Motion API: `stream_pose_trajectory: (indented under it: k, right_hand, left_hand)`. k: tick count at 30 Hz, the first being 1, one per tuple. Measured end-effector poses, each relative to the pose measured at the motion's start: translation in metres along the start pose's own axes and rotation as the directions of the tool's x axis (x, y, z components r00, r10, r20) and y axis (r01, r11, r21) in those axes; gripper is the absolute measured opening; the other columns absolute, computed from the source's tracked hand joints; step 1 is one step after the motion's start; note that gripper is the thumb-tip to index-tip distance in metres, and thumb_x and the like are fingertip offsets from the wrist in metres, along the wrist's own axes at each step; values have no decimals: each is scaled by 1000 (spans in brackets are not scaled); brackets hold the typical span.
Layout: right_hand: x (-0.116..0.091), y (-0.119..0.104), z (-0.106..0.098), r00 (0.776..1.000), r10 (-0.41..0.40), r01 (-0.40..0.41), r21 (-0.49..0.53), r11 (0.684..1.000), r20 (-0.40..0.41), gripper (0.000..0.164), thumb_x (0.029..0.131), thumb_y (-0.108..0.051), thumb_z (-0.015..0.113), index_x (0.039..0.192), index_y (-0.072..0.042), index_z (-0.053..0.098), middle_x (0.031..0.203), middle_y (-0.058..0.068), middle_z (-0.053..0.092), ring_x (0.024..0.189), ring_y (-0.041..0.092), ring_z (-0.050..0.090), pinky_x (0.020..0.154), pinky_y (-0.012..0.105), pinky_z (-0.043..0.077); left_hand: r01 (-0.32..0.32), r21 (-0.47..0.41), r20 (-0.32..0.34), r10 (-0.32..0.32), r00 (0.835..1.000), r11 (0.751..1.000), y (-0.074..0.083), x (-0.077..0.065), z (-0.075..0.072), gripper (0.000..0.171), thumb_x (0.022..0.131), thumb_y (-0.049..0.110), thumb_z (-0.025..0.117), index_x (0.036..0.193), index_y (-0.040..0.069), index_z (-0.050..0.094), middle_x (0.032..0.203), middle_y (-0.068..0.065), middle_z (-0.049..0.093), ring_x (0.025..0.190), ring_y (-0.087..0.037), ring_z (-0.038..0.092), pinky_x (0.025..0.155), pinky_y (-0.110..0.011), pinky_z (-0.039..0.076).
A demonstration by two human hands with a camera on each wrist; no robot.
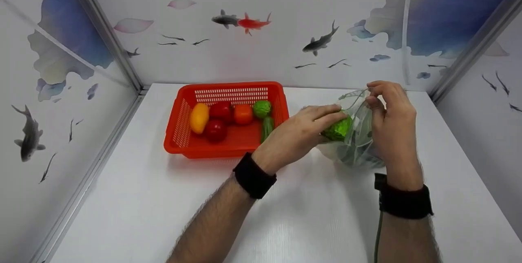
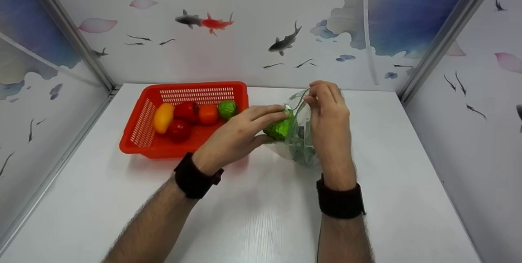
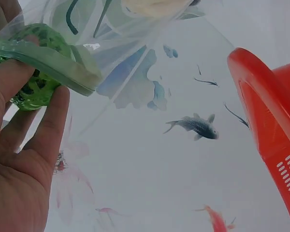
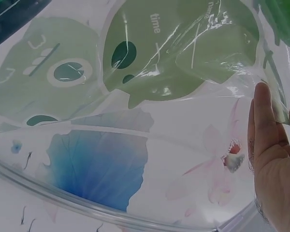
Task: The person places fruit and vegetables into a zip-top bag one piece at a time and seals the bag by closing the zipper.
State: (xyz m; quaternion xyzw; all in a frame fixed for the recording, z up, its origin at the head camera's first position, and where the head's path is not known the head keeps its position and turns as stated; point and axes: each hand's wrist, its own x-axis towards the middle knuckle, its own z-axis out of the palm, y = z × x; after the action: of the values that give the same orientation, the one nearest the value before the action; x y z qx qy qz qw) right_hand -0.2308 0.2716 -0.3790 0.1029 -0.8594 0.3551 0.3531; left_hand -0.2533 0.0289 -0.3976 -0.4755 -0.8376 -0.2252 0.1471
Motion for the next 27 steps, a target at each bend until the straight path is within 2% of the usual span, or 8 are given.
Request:
stream_pose_trajectory:
  k: [2,7,9,17,22,27]
  right_hand:
    - [1,0,0,1000,-3,3,0,1000,-6,27,118,-19,65,114,7,64,144,24,75,143,42,71,114,-1,38]
    - [0,-2,1,1000,-5,5,3,1000,-3,28,118,-21,65,113,7,63,145,23,76,143,41,72,111,0,40]
    - [0,-3,1,1000,-5,5,5,1000,0,27,117,-20,65,113,7,63,146,23,76,142,42,72,109,1,40]
    - [-3,-5,-1,1000,-17,17,11,1000,-21,27,118,-18,64,113,8,62,145,25,76,139,46,73,99,3,42]
    - [-3,-4,-1,999,-8,9,27,1000,-41,27,118,-18,64,113,9,62,145,27,76,141,47,72,98,3,42]
    - [-1,-3,-1,999,21,-20,21,1000,-38,31,119,-22,63,115,9,63,147,26,76,144,45,71,97,1,42]
  left_hand:
    - [-15,2,10,15,1000,1000,0,-2,-1,67,109,15,84,171,19,59,175,-6,63,160,-24,63,131,-29,55]
    - [-1,-28,63,3,998,1000,0,-3,-2,68,110,11,81,173,20,57,178,-4,60,164,-21,61,131,-27,54]
    - [3,-22,60,-1,998,1000,0,0,0,69,110,12,81,174,20,57,179,-3,60,164,-21,60,131,-27,54]
    - [16,75,-93,-9,996,997,-1,21,14,64,106,16,88,166,16,65,171,-8,67,158,-24,65,129,-26,55]
    - [69,79,-111,-60,992,995,-1,25,18,53,108,15,87,158,15,71,163,-7,71,153,-23,69,125,-23,57]
    - [70,53,-131,-63,989,996,-5,24,19,41,110,11,84,150,13,75,159,-8,74,148,-23,72,123,-24,59]
